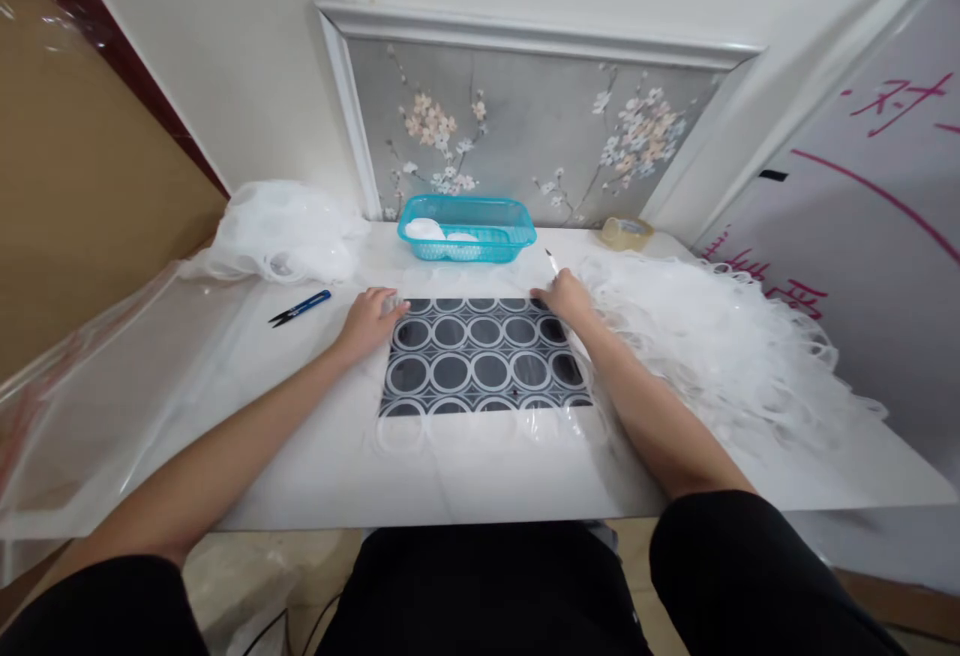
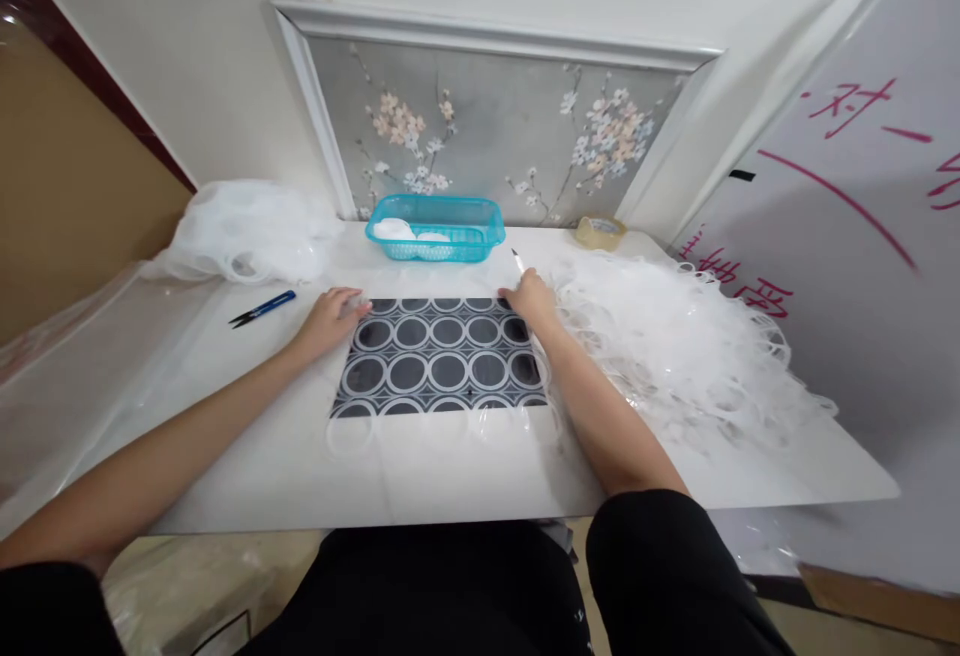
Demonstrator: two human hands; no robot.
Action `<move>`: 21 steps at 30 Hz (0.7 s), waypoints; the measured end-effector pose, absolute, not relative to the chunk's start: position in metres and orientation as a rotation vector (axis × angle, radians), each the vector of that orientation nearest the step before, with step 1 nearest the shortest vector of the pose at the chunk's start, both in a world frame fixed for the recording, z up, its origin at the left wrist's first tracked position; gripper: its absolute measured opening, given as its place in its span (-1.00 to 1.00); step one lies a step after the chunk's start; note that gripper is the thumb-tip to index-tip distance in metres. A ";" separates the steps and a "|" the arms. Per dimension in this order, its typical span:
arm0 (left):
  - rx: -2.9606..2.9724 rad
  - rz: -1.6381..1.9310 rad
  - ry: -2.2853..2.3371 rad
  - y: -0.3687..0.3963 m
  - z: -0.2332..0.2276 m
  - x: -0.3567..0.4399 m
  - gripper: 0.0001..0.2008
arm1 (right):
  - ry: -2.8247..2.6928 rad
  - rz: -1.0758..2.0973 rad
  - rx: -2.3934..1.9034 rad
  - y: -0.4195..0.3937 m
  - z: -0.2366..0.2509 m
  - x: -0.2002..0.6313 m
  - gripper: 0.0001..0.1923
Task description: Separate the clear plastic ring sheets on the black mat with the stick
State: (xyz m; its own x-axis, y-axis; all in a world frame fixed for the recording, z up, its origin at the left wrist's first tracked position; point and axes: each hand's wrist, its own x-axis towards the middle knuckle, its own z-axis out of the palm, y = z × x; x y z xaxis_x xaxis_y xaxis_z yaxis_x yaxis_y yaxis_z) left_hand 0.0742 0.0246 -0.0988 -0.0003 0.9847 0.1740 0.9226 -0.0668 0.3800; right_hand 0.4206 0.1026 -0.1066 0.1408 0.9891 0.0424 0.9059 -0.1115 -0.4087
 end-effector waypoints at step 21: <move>1.499 1.486 1.467 0.099 -0.037 0.093 -0.81 | -1.680 0.119 -1.587 0.117 -0.055 0.424 -0.82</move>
